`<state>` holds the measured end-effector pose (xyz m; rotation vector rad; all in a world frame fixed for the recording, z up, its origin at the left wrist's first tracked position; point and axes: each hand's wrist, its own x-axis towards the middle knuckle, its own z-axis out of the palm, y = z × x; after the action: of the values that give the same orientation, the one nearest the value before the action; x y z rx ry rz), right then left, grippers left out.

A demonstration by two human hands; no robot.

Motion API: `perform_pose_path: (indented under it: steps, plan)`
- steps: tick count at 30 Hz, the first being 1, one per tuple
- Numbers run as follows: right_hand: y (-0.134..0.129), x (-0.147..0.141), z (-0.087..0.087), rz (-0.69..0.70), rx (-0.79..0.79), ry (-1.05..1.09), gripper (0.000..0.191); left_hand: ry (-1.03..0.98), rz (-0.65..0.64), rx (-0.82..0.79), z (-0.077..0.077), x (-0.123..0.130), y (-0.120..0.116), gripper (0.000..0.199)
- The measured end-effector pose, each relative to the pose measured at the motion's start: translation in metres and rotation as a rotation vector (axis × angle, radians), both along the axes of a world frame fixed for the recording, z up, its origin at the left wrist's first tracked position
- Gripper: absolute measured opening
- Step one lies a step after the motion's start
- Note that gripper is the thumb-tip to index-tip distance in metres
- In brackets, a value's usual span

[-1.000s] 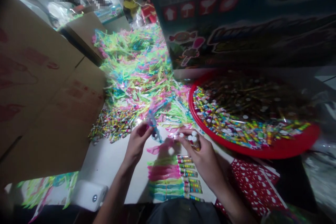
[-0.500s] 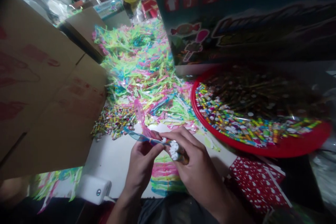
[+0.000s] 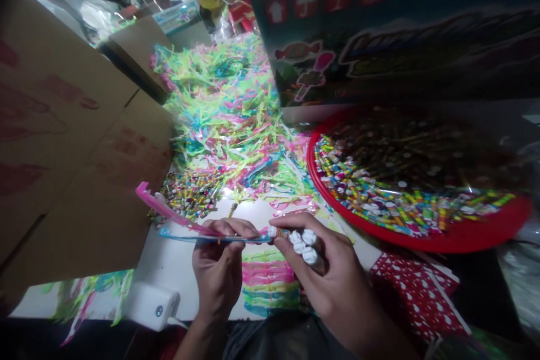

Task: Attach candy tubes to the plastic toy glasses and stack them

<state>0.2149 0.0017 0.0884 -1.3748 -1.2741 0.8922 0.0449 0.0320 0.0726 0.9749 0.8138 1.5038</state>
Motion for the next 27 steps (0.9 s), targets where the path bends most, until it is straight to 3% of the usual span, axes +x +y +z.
perform_pose_path:
  steps: [5,11,15,19,22,25,27]
  plan:
    - [-0.001,0.001,0.001,0.063,0.004,-0.009,0.014,0.015,0.021,-0.004,-0.002,0.001,-0.003,0.025]
    - [-0.012,0.004,-0.010,0.148,-0.041,-0.176,0.016,0.009,0.108,0.012,-0.008,0.005,-0.008,0.020]
    - [-0.015,-0.005,-0.014,0.091,-0.038,-0.211,0.019,0.051,0.196,0.010,-0.011,0.012,-0.012,0.014]
    - [-0.011,-0.014,-0.013,0.057,0.040,-0.203,0.013,0.061,0.262,-0.105,-0.019,0.016,-0.018,0.022]
    - [-0.009,-0.014,-0.016,0.071,0.011,-0.167,0.014,0.075,0.190,-0.241,-0.027,0.012,-0.020,0.027]
    - [-0.004,-0.006,-0.026,0.084,-0.068,-0.111,0.022,-0.012,0.138,-0.303,-0.032,0.002,-0.015,0.039]
    - [0.002,0.004,-0.041,0.086,-0.107,-0.110,0.029,-0.064,0.206,-0.305,-0.032,-0.008,-0.008,0.044]
